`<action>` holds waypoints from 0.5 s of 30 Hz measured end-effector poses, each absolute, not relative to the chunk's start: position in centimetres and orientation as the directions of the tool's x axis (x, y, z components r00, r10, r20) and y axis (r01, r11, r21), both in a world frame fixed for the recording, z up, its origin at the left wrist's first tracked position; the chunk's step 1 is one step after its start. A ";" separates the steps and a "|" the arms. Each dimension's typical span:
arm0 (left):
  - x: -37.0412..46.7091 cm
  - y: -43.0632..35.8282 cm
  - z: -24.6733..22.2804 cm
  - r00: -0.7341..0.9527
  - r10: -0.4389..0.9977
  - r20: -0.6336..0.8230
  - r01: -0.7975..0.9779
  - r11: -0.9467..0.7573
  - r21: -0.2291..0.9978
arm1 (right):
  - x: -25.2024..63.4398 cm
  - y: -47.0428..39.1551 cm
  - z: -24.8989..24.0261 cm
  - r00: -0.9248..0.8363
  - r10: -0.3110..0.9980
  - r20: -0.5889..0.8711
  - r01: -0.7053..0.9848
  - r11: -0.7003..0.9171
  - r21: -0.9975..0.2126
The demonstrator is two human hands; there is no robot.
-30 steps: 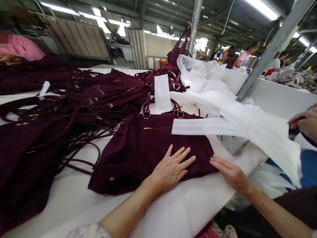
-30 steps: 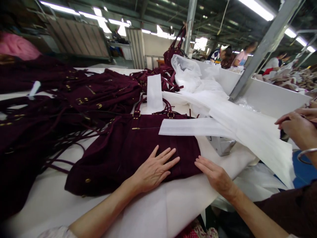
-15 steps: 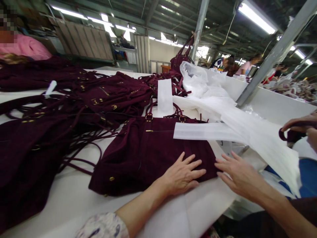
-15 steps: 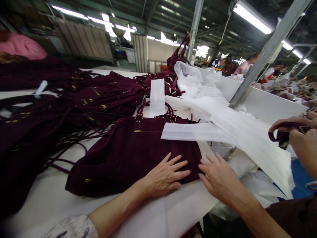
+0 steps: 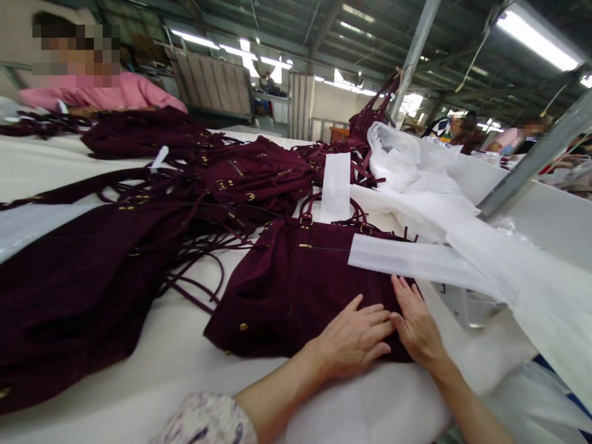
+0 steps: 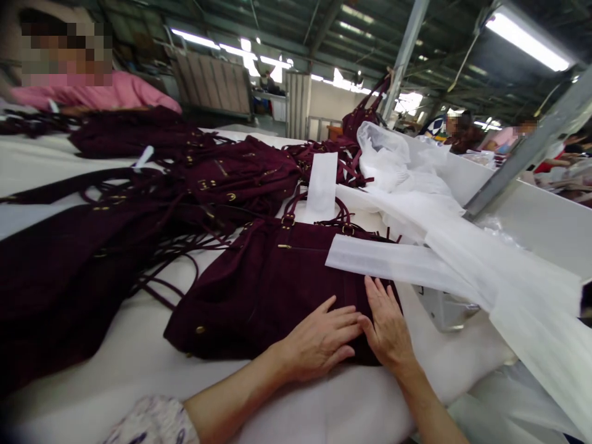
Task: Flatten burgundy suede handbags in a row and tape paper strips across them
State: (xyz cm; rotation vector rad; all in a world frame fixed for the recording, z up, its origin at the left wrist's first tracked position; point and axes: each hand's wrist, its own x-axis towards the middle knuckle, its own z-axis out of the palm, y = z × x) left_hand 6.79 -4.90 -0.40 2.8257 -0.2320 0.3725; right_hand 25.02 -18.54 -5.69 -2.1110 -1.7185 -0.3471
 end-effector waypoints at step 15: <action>4.6 -4.2 -1.6 0.958 0.134 0.254 0.089 -0.979 0.181 | 24.5 -16.4 3.3 -0.024 0.908 0.418 0.998 0.044 -0.036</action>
